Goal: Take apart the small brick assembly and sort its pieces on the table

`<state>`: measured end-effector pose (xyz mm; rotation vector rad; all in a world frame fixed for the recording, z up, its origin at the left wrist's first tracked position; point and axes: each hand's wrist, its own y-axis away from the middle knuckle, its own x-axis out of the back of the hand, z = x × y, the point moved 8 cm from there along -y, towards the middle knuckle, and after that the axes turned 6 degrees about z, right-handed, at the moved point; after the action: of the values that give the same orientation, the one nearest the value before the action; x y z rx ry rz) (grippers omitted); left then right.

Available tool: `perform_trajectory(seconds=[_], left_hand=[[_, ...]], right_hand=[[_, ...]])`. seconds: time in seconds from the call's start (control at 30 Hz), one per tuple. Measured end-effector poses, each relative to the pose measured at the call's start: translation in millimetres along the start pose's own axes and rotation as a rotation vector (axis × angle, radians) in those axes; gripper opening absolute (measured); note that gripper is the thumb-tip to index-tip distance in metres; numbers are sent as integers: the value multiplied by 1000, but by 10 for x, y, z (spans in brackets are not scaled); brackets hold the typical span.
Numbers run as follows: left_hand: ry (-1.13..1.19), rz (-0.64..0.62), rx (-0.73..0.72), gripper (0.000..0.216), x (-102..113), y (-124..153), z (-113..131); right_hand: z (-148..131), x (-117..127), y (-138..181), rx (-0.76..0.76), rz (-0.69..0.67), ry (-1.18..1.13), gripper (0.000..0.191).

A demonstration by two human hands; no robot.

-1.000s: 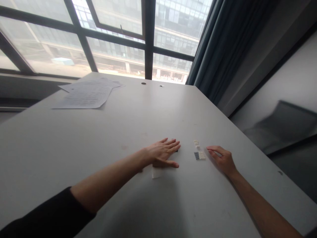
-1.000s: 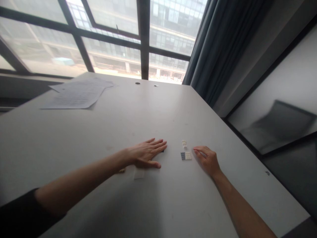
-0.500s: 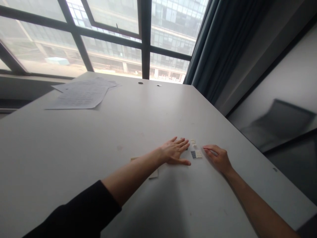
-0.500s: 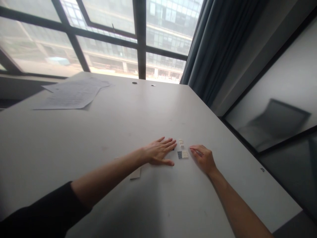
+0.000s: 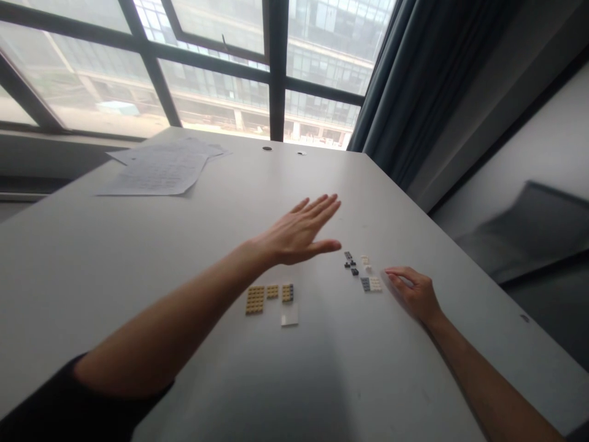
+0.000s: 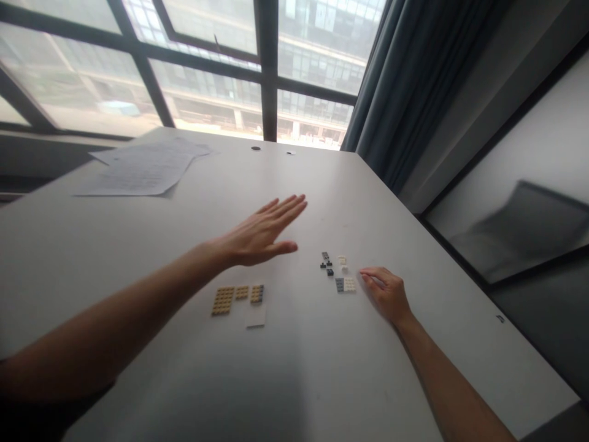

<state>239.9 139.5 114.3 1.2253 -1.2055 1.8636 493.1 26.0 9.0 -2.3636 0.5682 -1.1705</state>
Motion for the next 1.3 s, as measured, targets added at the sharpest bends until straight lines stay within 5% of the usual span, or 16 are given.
perform_trajectory(seconds=[0.1,0.2,0.33,0.43,0.6,0.77,0.97,1.3], left_hand=[[-71,10,60,83,231,495,-347],[-63,-24,99,86,166,1117,-535],[26,-170,41,92,-143,1762,-382],[91,-217,-7,96,-266,1940,-154],[118,-269,-51,98,-382,1885,38],[118,-308,-56,99,-526,1821,32],[111,-321,-39,96,-624,1761,14],[115,-353,-54,88,-887,1129,2]], right_hand=[[-11,14,7,28,15,21,19],[-130,17,17,100,36,72,18],[-585,-139,58,264,-36,85,21],[-1125,-429,157,442,-189,84,26],[-1871,-1014,361,575,-453,143,52],[-2130,-1363,412,549,-537,186,70],[-2008,-1404,412,545,-563,223,70],[-1387,-881,364,554,-481,363,64]])
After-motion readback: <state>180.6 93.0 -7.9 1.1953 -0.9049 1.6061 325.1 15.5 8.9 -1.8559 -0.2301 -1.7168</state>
